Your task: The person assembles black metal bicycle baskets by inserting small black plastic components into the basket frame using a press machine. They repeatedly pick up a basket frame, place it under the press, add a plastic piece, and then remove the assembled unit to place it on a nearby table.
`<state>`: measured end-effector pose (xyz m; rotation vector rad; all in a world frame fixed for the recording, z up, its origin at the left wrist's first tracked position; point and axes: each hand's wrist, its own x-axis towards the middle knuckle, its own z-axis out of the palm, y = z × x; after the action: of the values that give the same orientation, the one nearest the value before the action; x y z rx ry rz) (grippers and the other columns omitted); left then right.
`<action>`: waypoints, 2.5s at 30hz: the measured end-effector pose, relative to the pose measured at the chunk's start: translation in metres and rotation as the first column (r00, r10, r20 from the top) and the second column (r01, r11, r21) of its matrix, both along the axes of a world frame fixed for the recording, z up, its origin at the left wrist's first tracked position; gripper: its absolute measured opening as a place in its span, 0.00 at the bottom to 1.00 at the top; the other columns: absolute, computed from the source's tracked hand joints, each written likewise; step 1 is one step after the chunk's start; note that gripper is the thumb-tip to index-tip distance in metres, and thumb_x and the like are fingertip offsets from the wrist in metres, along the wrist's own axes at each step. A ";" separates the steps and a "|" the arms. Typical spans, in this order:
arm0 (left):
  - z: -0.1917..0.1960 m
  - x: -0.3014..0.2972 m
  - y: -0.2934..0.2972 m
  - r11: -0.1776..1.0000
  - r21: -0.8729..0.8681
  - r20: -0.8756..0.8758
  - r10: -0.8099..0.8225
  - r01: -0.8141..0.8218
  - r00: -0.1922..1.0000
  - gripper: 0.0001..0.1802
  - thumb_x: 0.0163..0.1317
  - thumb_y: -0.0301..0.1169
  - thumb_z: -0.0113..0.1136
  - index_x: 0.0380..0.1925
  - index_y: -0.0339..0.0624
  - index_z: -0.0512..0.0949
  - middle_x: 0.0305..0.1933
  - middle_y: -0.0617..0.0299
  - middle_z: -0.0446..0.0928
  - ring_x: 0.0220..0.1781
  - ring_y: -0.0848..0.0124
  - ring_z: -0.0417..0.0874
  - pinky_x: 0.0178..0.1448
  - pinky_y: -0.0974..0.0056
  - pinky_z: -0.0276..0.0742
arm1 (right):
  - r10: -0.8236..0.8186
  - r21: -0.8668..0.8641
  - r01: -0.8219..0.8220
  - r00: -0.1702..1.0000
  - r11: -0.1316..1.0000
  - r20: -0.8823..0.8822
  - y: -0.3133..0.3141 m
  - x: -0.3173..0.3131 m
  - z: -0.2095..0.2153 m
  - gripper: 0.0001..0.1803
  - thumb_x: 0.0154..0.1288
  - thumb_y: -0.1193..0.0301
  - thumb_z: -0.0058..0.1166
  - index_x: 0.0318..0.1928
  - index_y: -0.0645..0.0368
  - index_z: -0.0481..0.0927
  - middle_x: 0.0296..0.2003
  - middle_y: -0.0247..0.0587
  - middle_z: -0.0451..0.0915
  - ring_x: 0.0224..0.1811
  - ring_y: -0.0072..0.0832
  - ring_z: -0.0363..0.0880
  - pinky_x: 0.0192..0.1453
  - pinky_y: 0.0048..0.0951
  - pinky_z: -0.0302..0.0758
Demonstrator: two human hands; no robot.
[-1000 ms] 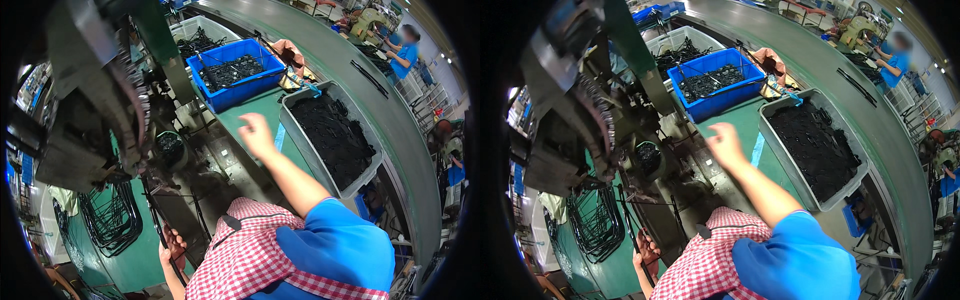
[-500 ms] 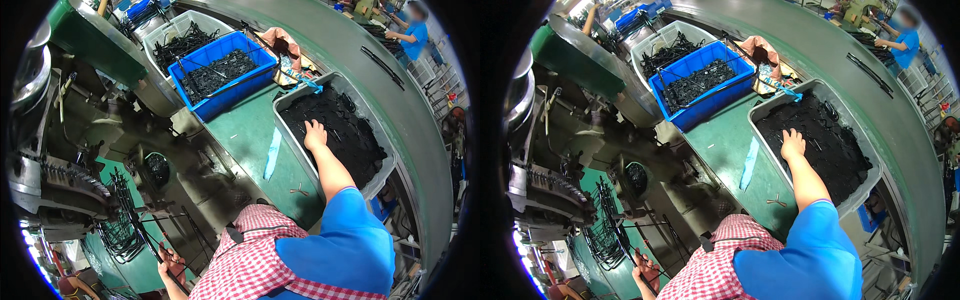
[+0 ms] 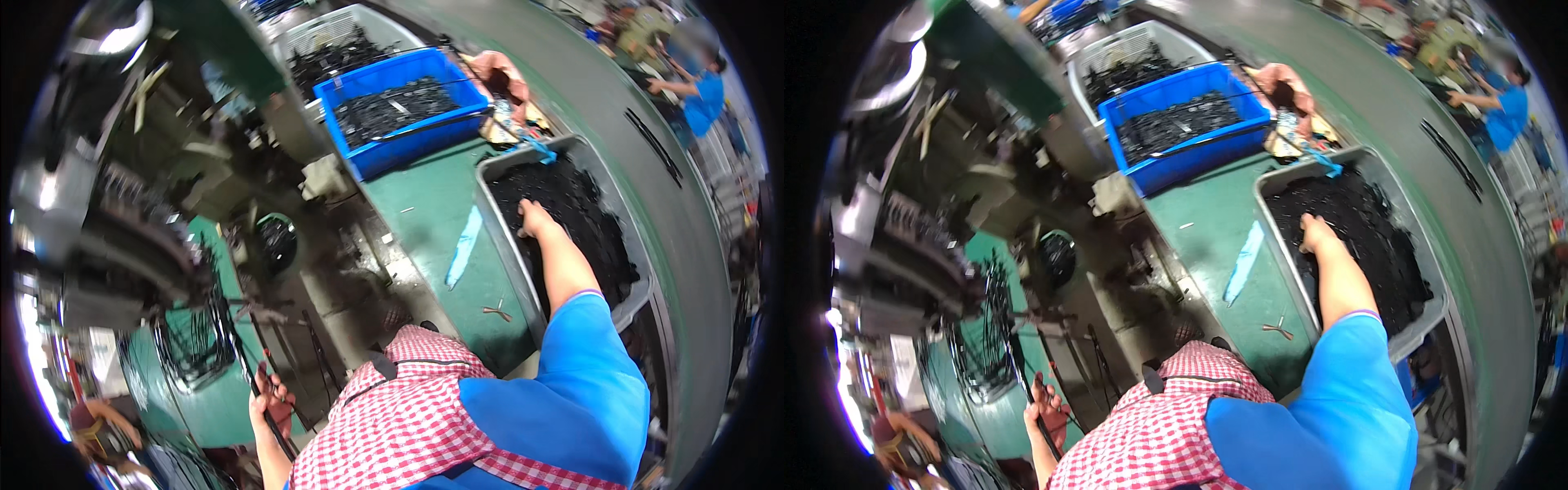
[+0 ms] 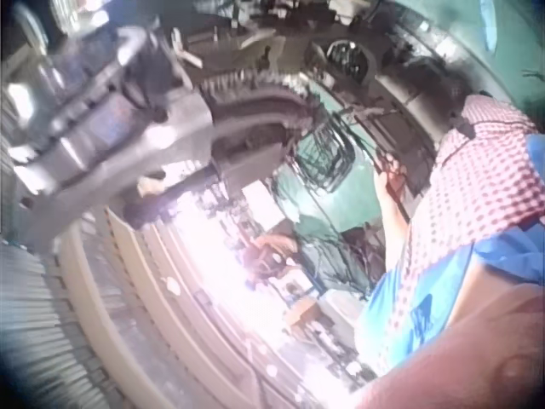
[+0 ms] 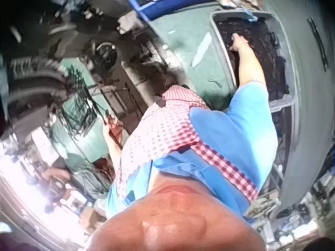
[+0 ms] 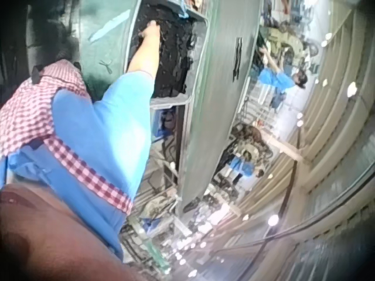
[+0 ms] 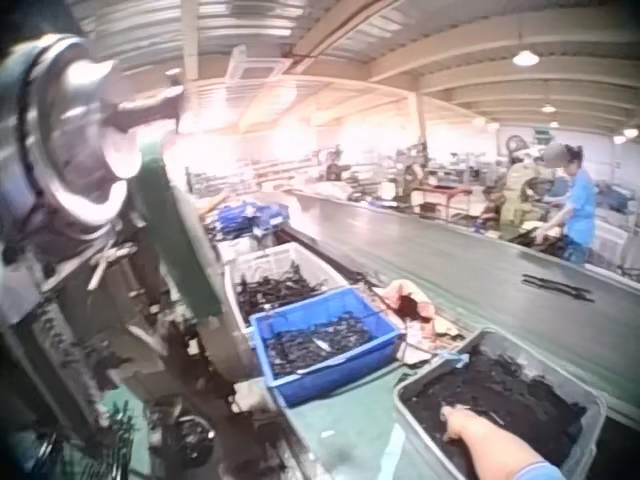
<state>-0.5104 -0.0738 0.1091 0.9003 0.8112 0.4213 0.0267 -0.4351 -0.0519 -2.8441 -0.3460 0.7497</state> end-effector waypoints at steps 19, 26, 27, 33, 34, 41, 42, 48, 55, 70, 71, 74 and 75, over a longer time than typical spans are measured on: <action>-0.011 -0.029 0.041 0.981 -0.090 0.128 -0.162 0.174 0.979 0.47 0.46 0.44 0.68 0.65 0.40 0.59 0.46 0.67 0.70 0.41 0.78 0.73 0.46 0.70 0.70 | -0.483 0.959 0.184 0.874 0.217 -0.058 0.095 -0.045 0.085 0.13 0.67 0.73 0.50 0.48 0.65 0.78 0.28 0.33 0.77 0.22 0.14 0.72 0.24 0.16 0.70; -0.026 -0.035 0.057 0.962 -0.057 0.180 -0.252 0.266 0.951 0.47 0.47 0.43 0.68 0.66 0.40 0.59 0.45 0.67 0.70 0.41 0.79 0.73 0.46 0.71 0.71 | 0.385 0.932 -0.123 0.923 0.341 -0.019 0.314 -0.250 0.156 0.12 0.64 0.73 0.52 0.45 0.62 0.81 0.25 0.32 0.77 0.19 0.17 0.75 0.26 0.19 0.72; -0.028 -0.035 0.061 0.959 -0.042 0.192 -0.267 0.280 0.944 0.46 0.47 0.43 0.68 0.65 0.40 0.59 0.45 0.67 0.70 0.41 0.78 0.73 0.47 0.71 0.70 | 0.415 0.957 -0.033 0.905 0.288 -0.094 0.339 -0.270 0.158 0.11 0.65 0.73 0.51 0.46 0.62 0.81 0.24 0.31 0.77 0.19 0.16 0.74 0.26 0.19 0.72; -0.038 -0.039 0.072 0.940 0.042 0.141 -0.342 0.339 0.929 0.31 0.49 0.41 0.63 0.52 0.41 0.67 0.38 0.69 0.70 0.36 0.80 0.70 0.42 0.73 0.67 | 0.473 0.976 0.162 0.855 0.143 -0.212 0.412 -0.310 0.153 0.08 0.68 0.71 0.51 0.37 0.63 0.79 0.24 0.30 0.74 0.19 0.19 0.73 0.24 0.20 0.70; -0.032 -0.039 0.071 0.943 0.087 0.104 -0.330 0.322 0.938 0.20 0.50 0.39 0.58 0.42 0.42 0.72 0.32 0.71 0.71 0.32 0.81 0.69 0.37 0.75 0.64 | 0.470 0.978 0.141 0.860 0.151 -0.197 0.416 -0.310 0.154 0.08 0.68 0.71 0.51 0.36 0.63 0.79 0.23 0.30 0.75 0.19 0.19 0.73 0.24 0.21 0.69; -0.033 -0.038 0.079 0.924 0.032 0.136 -0.382 0.381 0.914 0.40 0.47 0.40 0.61 0.62 0.39 0.63 0.41 0.67 0.69 0.38 0.79 0.70 0.44 0.72 0.69 | 0.441 0.951 -0.074 0.895 0.300 -0.069 0.423 -0.301 0.157 0.08 0.66 0.68 0.50 0.35 0.61 0.77 0.21 0.30 0.75 0.20 0.17 0.72 0.25 0.21 0.70; -0.033 -0.038 0.081 0.924 0.042 0.132 -0.382 0.380 0.915 0.40 0.47 0.39 0.61 0.62 0.38 0.63 0.41 0.67 0.68 0.38 0.79 0.70 0.44 0.72 0.69 | 0.458 0.947 -0.053 0.883 0.316 -0.104 0.423 -0.299 0.159 0.09 0.66 0.68 0.50 0.35 0.61 0.76 0.20 0.31 0.75 0.20 0.17 0.72 0.25 0.22 0.70; -0.035 -0.031 0.088 0.909 0.062 0.122 -0.417 0.412 0.901 0.39 0.48 0.38 0.60 0.62 0.38 0.62 0.40 0.68 0.68 0.36 0.79 0.70 0.42 0.72 0.69 | 0.546 0.931 -0.059 0.823 0.359 -0.159 0.425 -0.286 0.151 0.13 0.66 0.66 0.51 0.29 0.64 0.75 0.17 0.31 0.73 0.18 0.18 0.70 0.24 0.25 0.68; -0.027 -0.026 0.076 0.946 0.095 0.153 -0.321 0.309 0.935 0.16 0.51 0.34 0.58 0.40 0.43 0.71 0.29 0.72 0.67 0.28 0.82 0.68 0.33 0.76 0.66 | 0.451 0.884 -0.158 0.890 0.441 -0.066 0.429 -0.293 0.151 0.13 0.65 0.65 0.53 0.30 0.64 0.77 0.18 0.33 0.75 0.20 0.21 0.72 0.27 0.27 0.69; -0.021 -0.039 0.088 0.904 -0.038 0.194 -0.411 0.426 0.891 0.40 0.49 0.33 0.57 0.65 0.36 0.59 0.42 0.69 0.68 0.39 0.79 0.70 0.45 0.71 0.71 | 0.488 0.944 -0.059 0.865 0.325 -0.113 0.419 -0.300 0.163 0.10 0.67 0.69 0.51 0.38 0.65 0.78 0.19 0.32 0.73 0.18 0.16 0.66 0.22 0.21 0.62; -0.011 -0.037 0.089 0.904 0.003 0.164 -0.422 0.428 0.892 0.40 0.48 0.32 0.56 0.65 0.36 0.58 0.42 0.69 0.68 0.39 0.79 0.70 0.46 0.71 0.71 | 0.471 0.955 -0.053 0.877 0.291 -0.094 0.419 -0.303 0.165 0.11 0.68 0.68 0.51 0.40 0.65 0.78 0.20 0.33 0.74 0.19 0.16 0.66 0.23 0.20 0.62; -0.001 -0.041 0.090 0.864 0.152 -0.060 -0.477 0.480 0.877 0.38 0.44 0.23 0.52 0.63 0.38 0.63 0.42 0.68 0.69 0.42 0.78 0.71 0.47 0.70 0.71 | 0.453 0.992 0.115 0.883 0.048 -0.124 0.399 -0.308 0.150 0.15 0.70 0.62 0.49 0.45 0.62 0.76 0.21 0.33 0.74 0.20 0.17 0.67 0.24 0.20 0.62; 0.003 -0.047 0.083 0.779 0.273 -0.144 -0.548 0.565 0.824 0.36 0.44 0.23 0.52 0.60 0.38 0.66 0.42 0.68 0.70 0.42 0.78 0.71 0.48 0.69 0.71 | 0.524 0.985 0.170 0.839 0.000 -0.145 0.387 -0.303 0.134 0.16 0.71 0.60 0.47 0.48 0.59 0.76 0.22 0.31 0.73 0.20 0.16 0.67 0.23 0.20 0.61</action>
<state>-0.5570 0.0097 0.1125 1.3962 0.4944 -0.0107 -0.2759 -0.0477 0.0823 -1.0868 -0.7902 0.7452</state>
